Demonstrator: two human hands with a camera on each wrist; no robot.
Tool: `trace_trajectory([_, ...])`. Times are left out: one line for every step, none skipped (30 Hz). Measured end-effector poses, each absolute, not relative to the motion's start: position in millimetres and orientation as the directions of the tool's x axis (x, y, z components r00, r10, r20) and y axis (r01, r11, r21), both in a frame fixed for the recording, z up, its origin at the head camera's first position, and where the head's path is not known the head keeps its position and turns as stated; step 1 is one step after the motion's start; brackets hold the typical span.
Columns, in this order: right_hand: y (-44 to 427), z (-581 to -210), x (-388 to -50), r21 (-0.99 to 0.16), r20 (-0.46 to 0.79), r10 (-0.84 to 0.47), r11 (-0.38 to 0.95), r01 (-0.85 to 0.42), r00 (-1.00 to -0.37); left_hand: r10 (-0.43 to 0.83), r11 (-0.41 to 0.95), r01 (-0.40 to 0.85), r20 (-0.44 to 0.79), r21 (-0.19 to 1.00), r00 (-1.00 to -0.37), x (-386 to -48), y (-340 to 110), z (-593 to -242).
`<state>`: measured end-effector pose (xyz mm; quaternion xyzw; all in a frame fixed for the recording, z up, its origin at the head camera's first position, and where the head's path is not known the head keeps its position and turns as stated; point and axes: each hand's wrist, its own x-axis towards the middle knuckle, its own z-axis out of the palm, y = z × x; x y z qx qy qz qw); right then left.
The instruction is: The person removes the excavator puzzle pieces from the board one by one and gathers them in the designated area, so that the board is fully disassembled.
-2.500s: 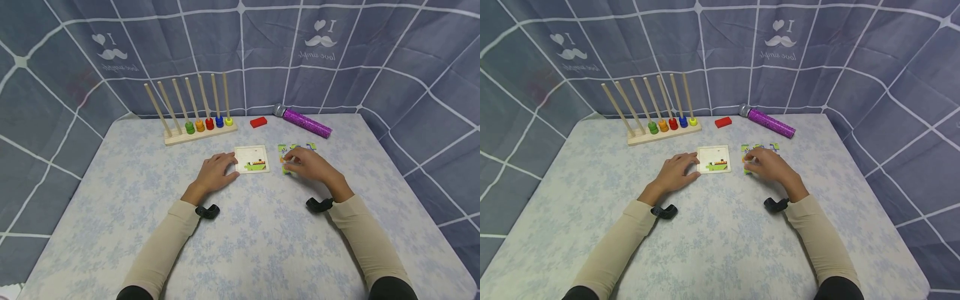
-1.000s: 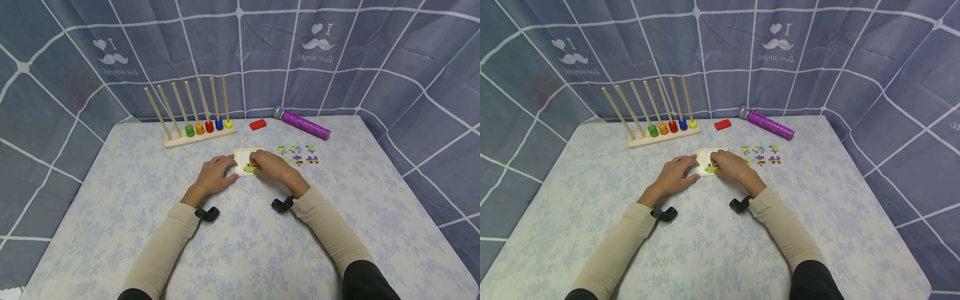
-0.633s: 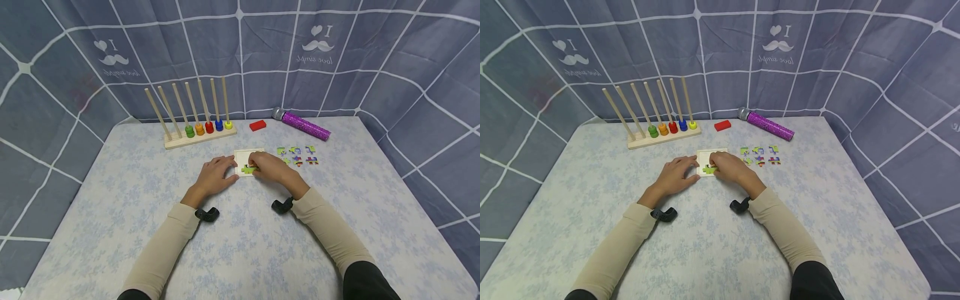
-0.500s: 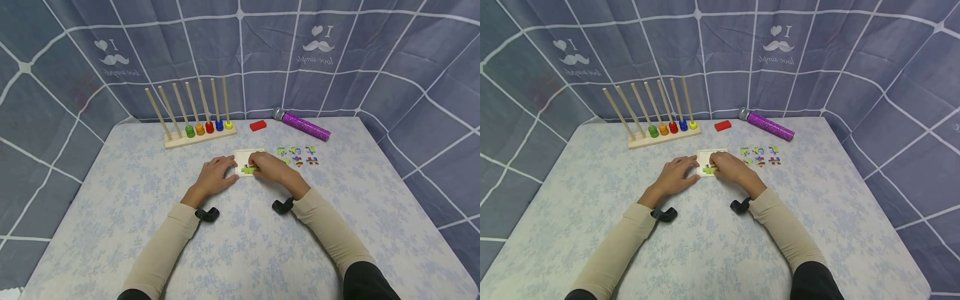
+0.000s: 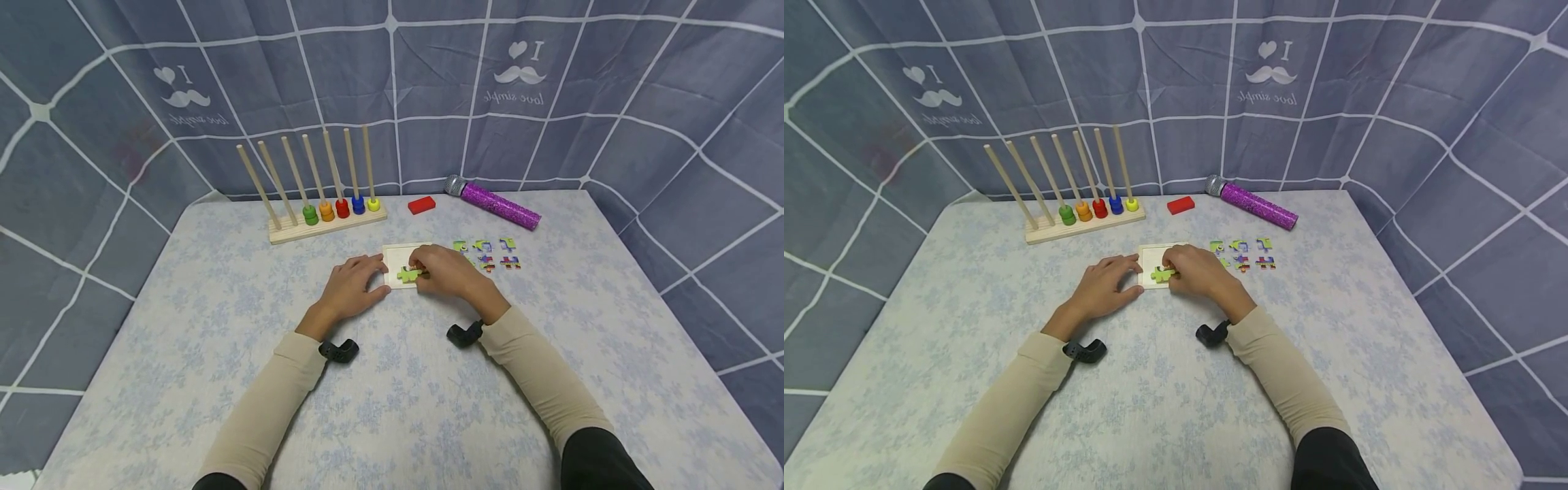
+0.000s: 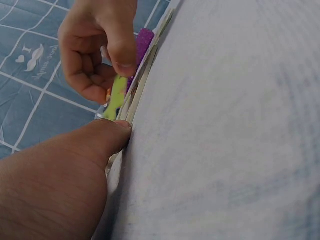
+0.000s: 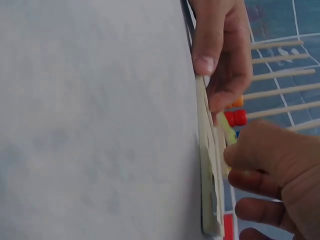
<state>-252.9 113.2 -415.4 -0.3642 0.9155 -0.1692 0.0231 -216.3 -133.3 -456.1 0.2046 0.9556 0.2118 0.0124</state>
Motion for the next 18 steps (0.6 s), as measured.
trace_trajectory([115.4, -414.6, -253.2, -0.338, 0.088, -0.67, 0.677, -0.654, -0.737, 0.396, 0.827, 0.385, 0.062, 0.41, -0.916, -216.0, -133.4, -456.3])
trace_trajectory([118.3, -413.0, -253.2, -0.356, 0.099, -0.666, 0.67, -0.651, -0.739, 0.395, 0.828, 0.383, 0.059, 0.409, -0.917, -216.0, -133.5, -456.6])
trace_trajectory([122.1, -412.0, -253.7, -0.37, 0.114, -0.665, 0.661, -0.653, -0.738, 0.395, 0.829, 0.382, 0.056, 0.408, -0.917, -215.9, -133.5, -456.6])
trace_trajectory([126.9, -410.6, -254.2, -0.387, 0.129, -0.665, 0.649, -0.655, -0.736, 0.396, 0.829, 0.382, 0.054, 0.408, -0.917, -216.1, -133.5, -456.7])
trace_trajectory([132.8, -408.4, -254.3, -0.407, 0.143, -0.664, 0.636, -0.655, -0.734, 0.396, 0.83, 0.38, 0.05, 0.407, -0.917, -216.2, -133.4, -456.4])
trace_trajectory([139.7, -406.2, -254.3, -0.425, 0.156, -0.661, 0.625, -0.654, -0.734, 0.396, 0.831, 0.38, 0.048, 0.407, -0.917, -216.3, -133.4, -456.0])
trace_trajectory([148.1, -404.8, -254.0, -0.44, 0.167, -0.654, 0.62, -0.649, -0.738, 0.394, 0.832, 0.377, 0.045, 0.406, -0.918, -216.5, -133.1, -455.9])
trace_trajectory([157.3, -403.7, -253.9, -0.454, 0.179, -0.648, 0.613, -0.646, -0.741, 0.393, 0.834, 0.375, 0.042, 0.405, -0.919, -216.8, -132.7, -455.8])
trace_trajectory([167.3, -403.1, -253.8, -0.464, 0.186, -0.641, 0.611, -0.641, -0.745, 0.391, 0.835, 0.373, 0.041, 0.404, -0.919, -216.9, -132.5, -455.6])
trace_trajectory([178.2, -402.6, -253.2, -0.475, 0.187, -0.628, 0.615, -0.63, -0.755, 0.389, 0.836, 0.37, 0.039, 0.405, -0.92, -217.0, -132.3, -455.3])
trace_trajectory([189.4, -402.5, -252.2, -0.484, 0.187, -0.614, 0.622, -0.616, -0.767, 0.387, 0.838, 0.367, 0.036, 0.404, -0.922, -217.1, -132.1, -455.0])
trace_trajectory([200.8, -402.7, -250.9, -0.493, 0.183, -0.598, 0.631, -0.599, -0.78, 0.385, 0.839, 0.365, 0.036, 0.404, -0.922, -217.1, -132.1, -454.8])
trace_trajectory([212.1, -403.6, -249.6, -0.504, 0.178, -0.58, 0.64, -0.58, -0.795, 0.384, 0.84, 0.365, 0.034, 0.403, -0.923, -217.4, -132.0, -455.0])
trace_trajectory([223.1, -404.8, -247.9, -0.513, 0.171, -0.563, 0.649, -0.561, -0.808, 0.385, 0.839, 0.365, 0.033, 0.403, -0.922, -217.6, -131.9, -455.0])
trace_trajectory([233.6, -406.4, -246.0, -0.519, 0.161, -0.547, 0.661, -0.542, -0.822, 0.386, 0.839, 0.365, 0.032, 0.404, -0.922, -217.7, -131.8, -455.3])
trace_trajectory([243.0, -408.1, -244.0, -0.527, 0.149, -0.531, 0.671, -0.521, -0.834, 0.387, 0.839, 0.365, 0.031, 0.403, -0.922, -217.8, -131.8, -455.4])
trace_trajectory([251.0, -410.1, -242.1, -0.534, 0.136, -0.52, 0.678, -0.505, -0.843, 0.386, 0.84, 0.364, 0.029, 0.401, -0.922, -217.8, -131.9, -455.6])
trace_trajectory([257.6, -412.1, -240.3, -0.541, 0.122, -0.513, 0.684, -0.49, -0.85, 0.385, 0.841, 0.363, 0.029, 0.401, -0.923, -217.8, -132.1, -456.1])
